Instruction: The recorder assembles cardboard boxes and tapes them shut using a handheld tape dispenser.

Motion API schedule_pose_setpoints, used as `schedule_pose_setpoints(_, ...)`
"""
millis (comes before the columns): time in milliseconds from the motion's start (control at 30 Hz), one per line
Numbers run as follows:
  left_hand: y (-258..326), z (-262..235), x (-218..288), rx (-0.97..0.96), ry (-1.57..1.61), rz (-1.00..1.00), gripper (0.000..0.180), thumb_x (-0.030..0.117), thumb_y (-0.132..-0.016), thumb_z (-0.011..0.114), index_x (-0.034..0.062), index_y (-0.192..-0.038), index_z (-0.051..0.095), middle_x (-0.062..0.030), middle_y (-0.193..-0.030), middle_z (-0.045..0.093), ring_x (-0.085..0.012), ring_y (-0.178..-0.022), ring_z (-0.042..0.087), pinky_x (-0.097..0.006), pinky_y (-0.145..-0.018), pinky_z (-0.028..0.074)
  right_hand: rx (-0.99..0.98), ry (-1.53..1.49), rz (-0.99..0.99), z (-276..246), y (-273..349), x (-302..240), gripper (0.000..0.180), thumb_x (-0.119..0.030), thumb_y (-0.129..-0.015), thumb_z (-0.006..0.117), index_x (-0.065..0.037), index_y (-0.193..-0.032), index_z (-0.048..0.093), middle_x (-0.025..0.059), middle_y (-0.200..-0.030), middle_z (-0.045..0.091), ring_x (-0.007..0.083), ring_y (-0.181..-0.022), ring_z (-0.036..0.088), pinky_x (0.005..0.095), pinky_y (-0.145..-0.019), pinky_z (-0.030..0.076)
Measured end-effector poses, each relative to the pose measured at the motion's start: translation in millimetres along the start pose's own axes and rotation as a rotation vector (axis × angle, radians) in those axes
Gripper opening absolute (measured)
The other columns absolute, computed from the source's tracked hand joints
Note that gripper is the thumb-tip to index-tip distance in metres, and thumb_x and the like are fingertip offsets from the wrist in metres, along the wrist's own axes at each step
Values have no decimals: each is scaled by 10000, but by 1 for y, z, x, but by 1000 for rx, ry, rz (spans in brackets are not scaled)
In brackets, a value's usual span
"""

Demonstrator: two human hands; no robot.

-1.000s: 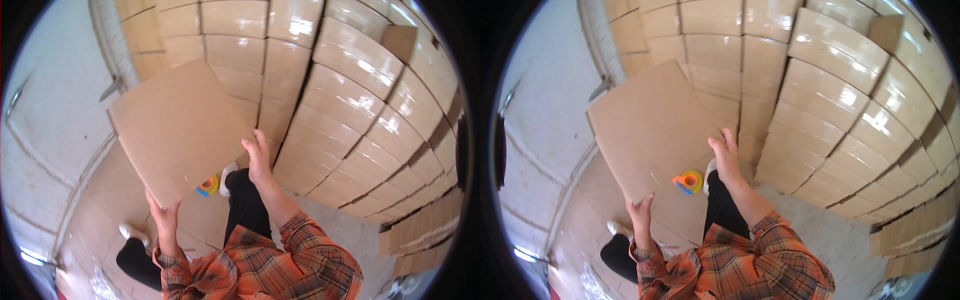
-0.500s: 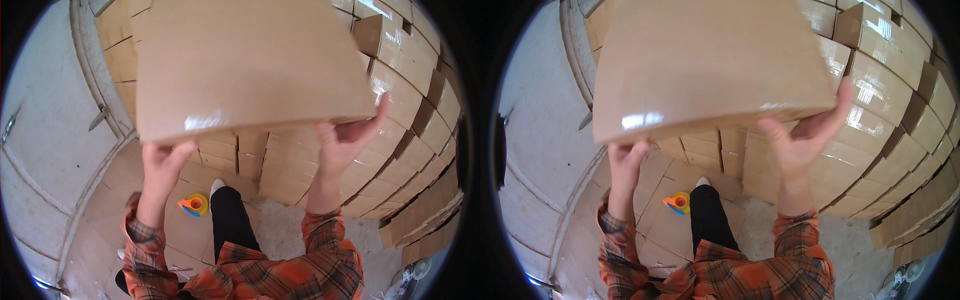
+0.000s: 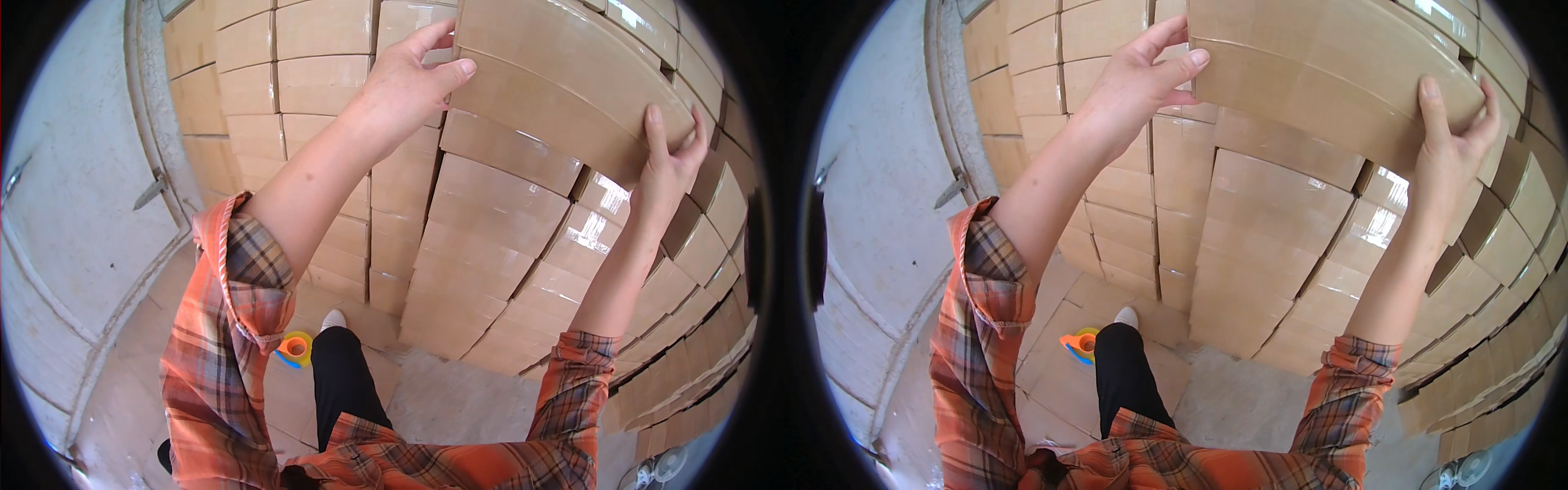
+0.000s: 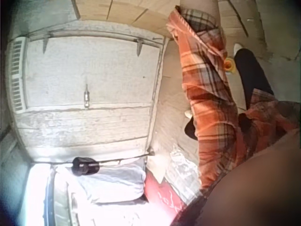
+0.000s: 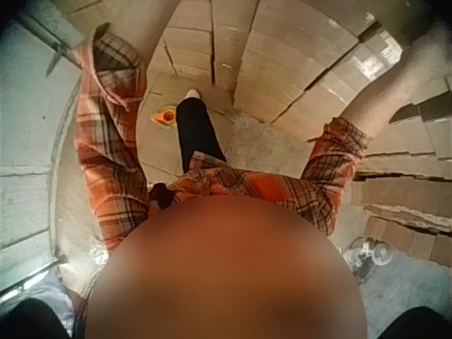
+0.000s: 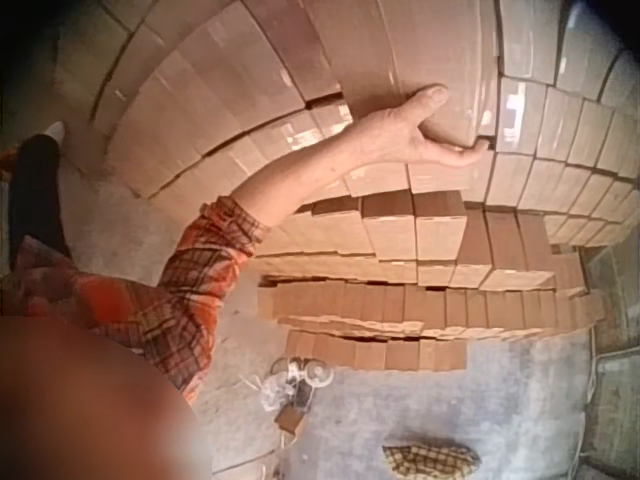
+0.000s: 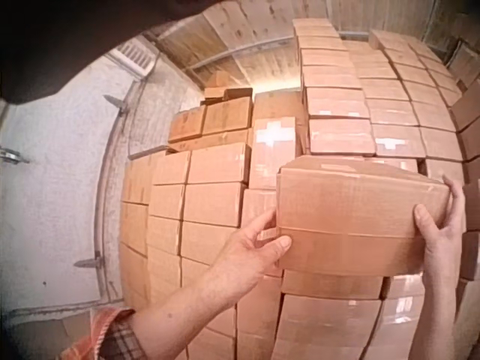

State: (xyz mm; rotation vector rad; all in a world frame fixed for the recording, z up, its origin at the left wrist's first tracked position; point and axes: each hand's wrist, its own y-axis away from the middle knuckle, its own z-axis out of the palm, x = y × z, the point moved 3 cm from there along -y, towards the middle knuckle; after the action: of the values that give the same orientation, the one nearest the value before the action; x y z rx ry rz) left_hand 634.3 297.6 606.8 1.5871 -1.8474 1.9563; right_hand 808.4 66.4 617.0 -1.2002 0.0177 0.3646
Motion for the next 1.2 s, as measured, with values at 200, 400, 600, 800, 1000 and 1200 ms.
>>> schedule_pose_setpoints(200,-12,-3,-32,7,-85,-81,684,280,-940,582,105,-1505,238,-72,-1484,367,-205,-1246,483,-347,-984,448,-93,195,123,37,-36,43,794,-376,-718,811,-65,-1349,442,223,-1279,511,274,-1179,514,351,-1020,385)
schedule_pose_setpoints(400,33,-31,-69,-5,-211,-208,657,249,-947,576,117,-1503,252,-84,-1479,381,-218,-1250,481,-345,-977,443,-156,475,147,67,-72,91,865,-479,-688,792,-75,-1373,452,227,-1282,541,294,-1141,569,381,-948,460)
schedule_pose_setpoints(600,123,-79,-96,-12,-101,-461,533,105,-929,587,86,-1429,406,-84,-1356,511,-189,-1142,549,-307,-857,497,-155,784,88,82,-69,117,873,-599,-717,703,-111,-1394,443,200,-1319,536,324,-1196,540,413,-996,427)
schedule_pose_setpoints(800,224,-116,-117,113,-98,-647,463,52,-917,582,70,-1370,491,-90,-1255,581,-169,-1047,597,-291,-810,515,-39,952,57,89,-60,110,692,-560,-795,638,-239,-1384,468,174,-1421,414,355,-1283,426,485,-1033,376)
schedule_pose_setpoints(1000,325,-136,-103,300,-85,-782,437,19,-912,562,64,-1345,517,-104,-1229,594,-183,-1029,616,-293,-788,525,-68,1151,-270,100,-40,110,526,-463,-914,532,-335,-1411,418,105,-1486,355,336,-1377,295,605,-1093,217)
schedule_pose_setpoints(1200,409,-134,-79,462,-66,-886,412,37,-918,555,67,-1329,532,-115,-1192,609,-193,-1005,627,-293,-766,532,-389,841,-492,125,28,67,434,-300,-853,626,-112,-1242,589,144,-1426,403,356,-1330,336,566,-1084,244)
